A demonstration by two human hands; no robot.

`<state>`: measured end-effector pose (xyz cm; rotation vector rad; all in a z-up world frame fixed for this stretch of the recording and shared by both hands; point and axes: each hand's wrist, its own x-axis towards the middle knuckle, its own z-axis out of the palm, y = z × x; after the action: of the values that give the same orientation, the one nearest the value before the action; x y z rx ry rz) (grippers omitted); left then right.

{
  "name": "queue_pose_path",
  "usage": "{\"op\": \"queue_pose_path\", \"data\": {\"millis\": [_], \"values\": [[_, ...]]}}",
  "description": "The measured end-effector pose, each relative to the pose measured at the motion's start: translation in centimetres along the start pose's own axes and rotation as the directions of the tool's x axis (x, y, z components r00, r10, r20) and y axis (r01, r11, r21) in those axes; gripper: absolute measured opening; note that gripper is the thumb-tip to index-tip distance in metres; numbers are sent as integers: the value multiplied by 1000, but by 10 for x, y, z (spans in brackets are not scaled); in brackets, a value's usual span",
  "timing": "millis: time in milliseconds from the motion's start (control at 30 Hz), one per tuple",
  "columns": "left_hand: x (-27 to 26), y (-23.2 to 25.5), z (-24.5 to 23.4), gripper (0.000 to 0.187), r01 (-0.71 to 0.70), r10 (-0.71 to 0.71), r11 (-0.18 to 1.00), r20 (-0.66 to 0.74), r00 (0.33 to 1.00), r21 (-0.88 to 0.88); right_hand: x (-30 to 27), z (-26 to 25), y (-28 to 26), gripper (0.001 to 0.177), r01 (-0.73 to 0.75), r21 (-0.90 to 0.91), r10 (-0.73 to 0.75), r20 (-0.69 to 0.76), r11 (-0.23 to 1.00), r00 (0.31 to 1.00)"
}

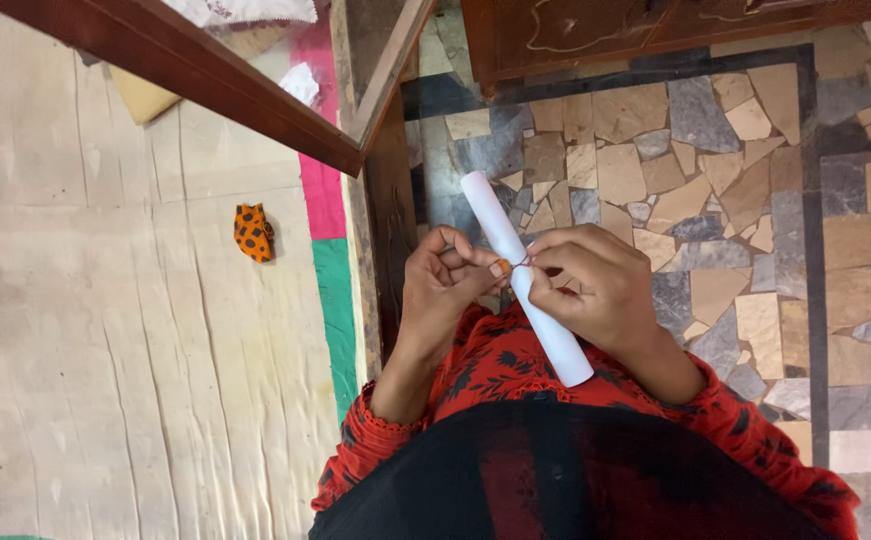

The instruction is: The person picks up a small orange and black patterned fabric item and places it into a wooden cabinet. They then tie a white rolled object with a red string and place it in the cabinet. Finally, they fold and arrange several pieces of cloth, including a pink and a green item, inside the cabinet.

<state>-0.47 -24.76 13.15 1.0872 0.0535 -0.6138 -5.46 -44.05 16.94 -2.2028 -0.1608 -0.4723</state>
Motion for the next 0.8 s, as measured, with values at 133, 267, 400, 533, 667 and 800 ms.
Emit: {"op": "queue_pose_path", "data": {"millis": [133,267,400,533,667,800], "values": [[-4,7,7,26,95,-100,988,-37,994,-124,4,-8,-12,11,78,-81,-79,-12,994,997],[-9,3,22,26,59,-78,987,-127,989,-147,5,-13,-22,11,0,-21,0,17,1000,1000],[-14,0,32,20,-74,75,997,-76,994,15,-1,-18,-21,9,-239,163,233,60,957,971],[-11,6,29,23,-94,98,983,-22,995,158,-5,-17,-12,6,-383,375,366,117,844,923],[-6,17,19,26,18,-18,1000,57,998,7,-9,-14,-17,9,-324,233,319,61,917,946],[-5,19,15,23,185,-178,976,69,982,-118,-11,-10,-23,11,-174,65,176,-28,983,984]]}}
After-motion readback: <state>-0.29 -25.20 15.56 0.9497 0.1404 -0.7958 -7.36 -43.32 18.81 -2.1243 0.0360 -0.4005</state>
